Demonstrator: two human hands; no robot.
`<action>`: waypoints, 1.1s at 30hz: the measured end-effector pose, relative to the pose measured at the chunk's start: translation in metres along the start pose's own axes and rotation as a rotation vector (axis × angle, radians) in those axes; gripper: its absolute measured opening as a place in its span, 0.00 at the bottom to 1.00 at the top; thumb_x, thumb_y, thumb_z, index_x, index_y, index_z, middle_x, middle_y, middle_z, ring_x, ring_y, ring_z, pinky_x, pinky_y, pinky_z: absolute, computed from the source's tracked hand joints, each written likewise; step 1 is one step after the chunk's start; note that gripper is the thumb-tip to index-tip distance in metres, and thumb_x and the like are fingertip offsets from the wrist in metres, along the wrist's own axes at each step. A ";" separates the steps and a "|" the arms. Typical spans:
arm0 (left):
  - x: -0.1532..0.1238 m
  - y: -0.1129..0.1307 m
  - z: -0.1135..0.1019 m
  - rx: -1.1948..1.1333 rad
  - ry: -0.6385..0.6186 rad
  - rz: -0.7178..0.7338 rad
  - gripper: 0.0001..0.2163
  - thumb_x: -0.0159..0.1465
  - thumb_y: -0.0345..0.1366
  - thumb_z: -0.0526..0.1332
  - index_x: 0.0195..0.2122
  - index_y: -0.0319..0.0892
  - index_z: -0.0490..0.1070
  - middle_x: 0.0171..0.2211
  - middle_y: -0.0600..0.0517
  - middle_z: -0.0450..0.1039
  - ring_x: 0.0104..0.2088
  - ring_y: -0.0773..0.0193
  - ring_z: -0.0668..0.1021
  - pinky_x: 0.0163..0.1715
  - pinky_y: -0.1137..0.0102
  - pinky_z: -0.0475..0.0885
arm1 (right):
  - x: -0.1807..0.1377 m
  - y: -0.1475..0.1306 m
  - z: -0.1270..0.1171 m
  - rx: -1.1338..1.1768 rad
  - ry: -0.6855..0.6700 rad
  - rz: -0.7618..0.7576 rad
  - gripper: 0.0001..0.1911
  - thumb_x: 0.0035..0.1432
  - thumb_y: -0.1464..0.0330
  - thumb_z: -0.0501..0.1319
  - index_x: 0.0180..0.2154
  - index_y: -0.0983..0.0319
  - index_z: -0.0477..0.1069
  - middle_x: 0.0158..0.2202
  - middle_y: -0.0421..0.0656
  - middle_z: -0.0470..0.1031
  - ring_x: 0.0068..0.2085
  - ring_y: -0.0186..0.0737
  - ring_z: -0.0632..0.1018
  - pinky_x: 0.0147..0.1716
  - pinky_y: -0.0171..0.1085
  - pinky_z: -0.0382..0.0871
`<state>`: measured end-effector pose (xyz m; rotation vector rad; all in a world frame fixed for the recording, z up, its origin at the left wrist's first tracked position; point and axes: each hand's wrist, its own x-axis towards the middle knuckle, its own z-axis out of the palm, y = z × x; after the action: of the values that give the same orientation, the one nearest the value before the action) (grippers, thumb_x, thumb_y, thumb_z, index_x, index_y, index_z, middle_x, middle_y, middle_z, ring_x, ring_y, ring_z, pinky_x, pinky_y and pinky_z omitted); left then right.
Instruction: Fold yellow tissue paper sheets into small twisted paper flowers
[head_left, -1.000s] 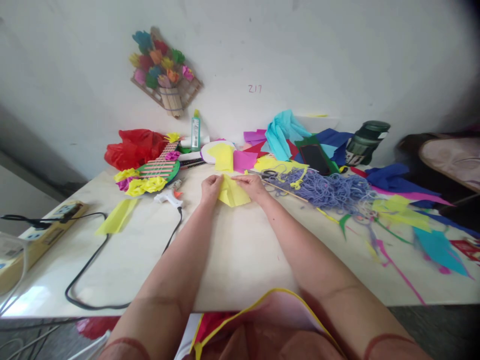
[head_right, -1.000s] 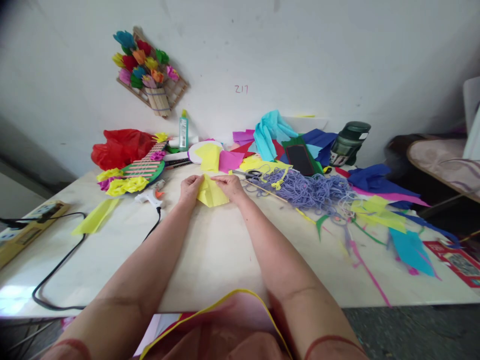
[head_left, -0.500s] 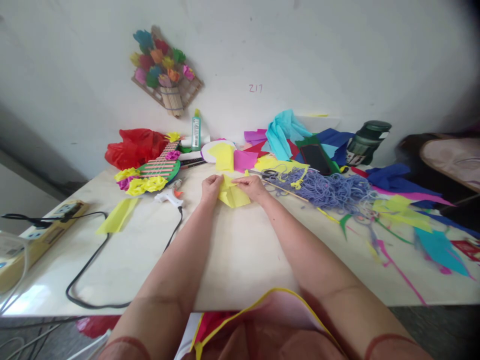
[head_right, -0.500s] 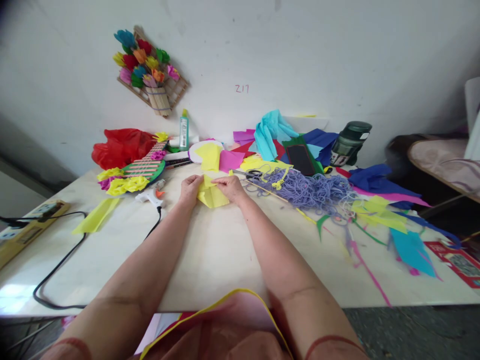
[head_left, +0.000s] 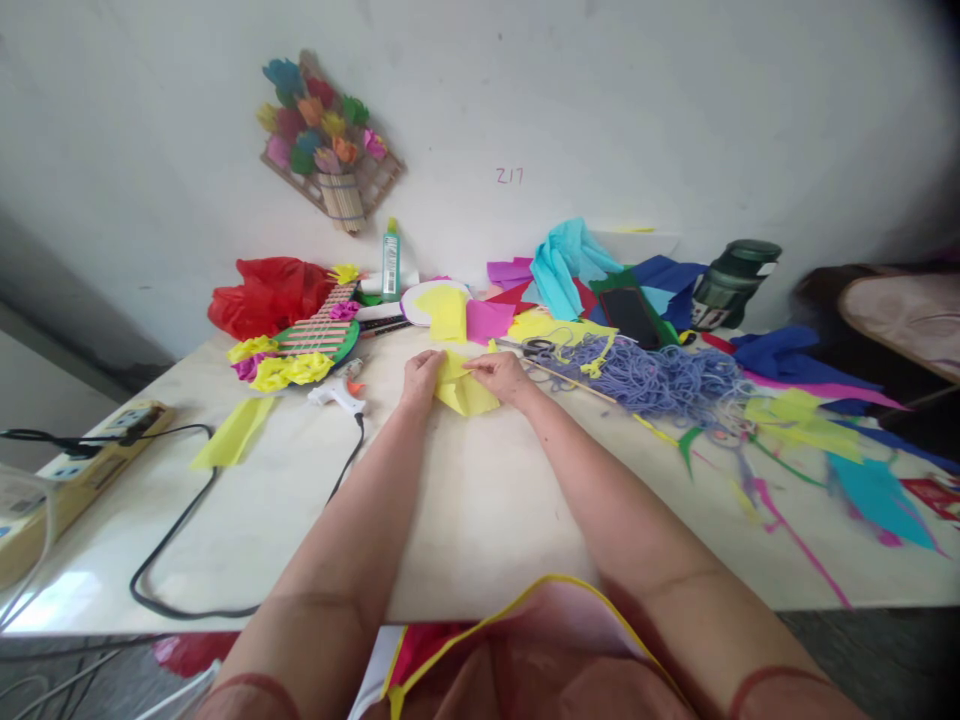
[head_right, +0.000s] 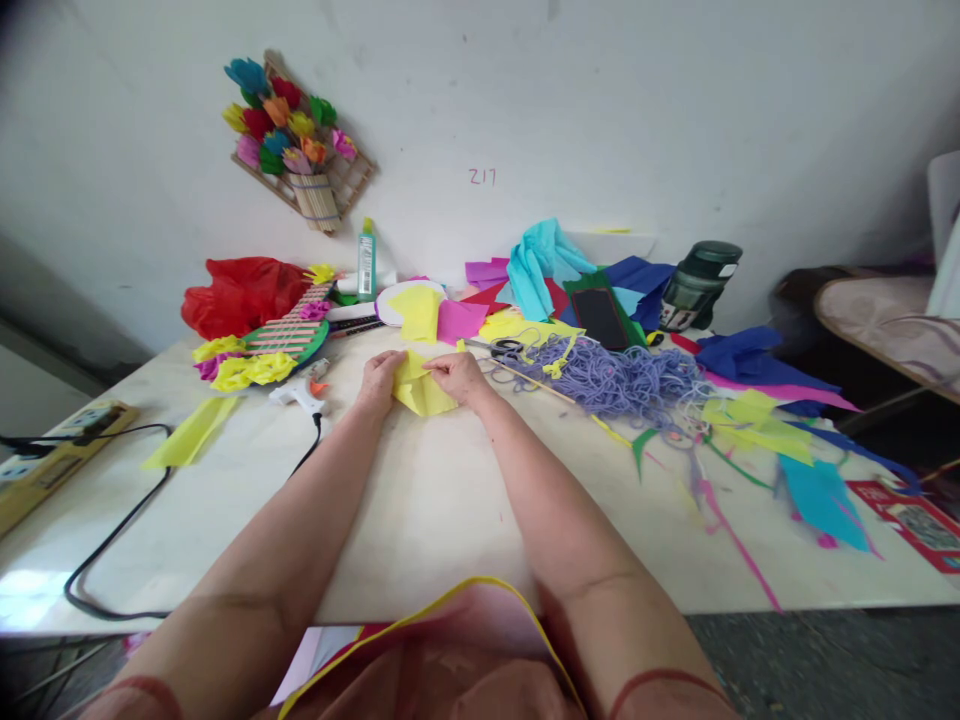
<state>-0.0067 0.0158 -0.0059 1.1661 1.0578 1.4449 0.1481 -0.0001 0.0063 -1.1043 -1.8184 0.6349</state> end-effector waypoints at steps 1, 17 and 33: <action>0.000 0.000 0.000 -0.003 0.002 0.006 0.11 0.48 0.42 0.60 0.21 0.39 0.63 0.16 0.57 0.63 0.16 0.72 0.66 0.17 0.75 0.59 | 0.000 0.000 0.000 -0.016 0.002 -0.005 0.13 0.46 0.76 0.56 0.33 0.62 0.76 0.35 0.44 0.78 0.36 0.37 0.77 0.38 0.35 0.69; -0.005 0.004 0.001 0.050 -0.063 0.008 0.14 0.45 0.44 0.65 0.21 0.38 0.65 0.16 0.56 0.66 0.16 0.71 0.67 0.16 0.75 0.60 | -0.003 -0.016 -0.009 0.014 -0.019 0.001 0.11 0.49 0.70 0.55 0.29 0.64 0.76 0.30 0.43 0.77 0.34 0.38 0.75 0.36 0.34 0.66; -0.012 0.010 0.003 0.020 -0.213 0.033 0.14 0.47 0.45 0.64 0.24 0.38 0.67 0.19 0.55 0.69 0.18 0.71 0.69 0.18 0.76 0.63 | 0.002 -0.002 -0.006 0.174 -0.009 0.226 0.12 0.45 0.62 0.58 0.26 0.66 0.72 0.24 0.41 0.72 0.27 0.34 0.70 0.26 0.32 0.62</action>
<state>-0.0047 0.0026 0.0029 1.3251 0.9105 1.3050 0.1521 0.0011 0.0116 -1.1986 -1.6239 0.9138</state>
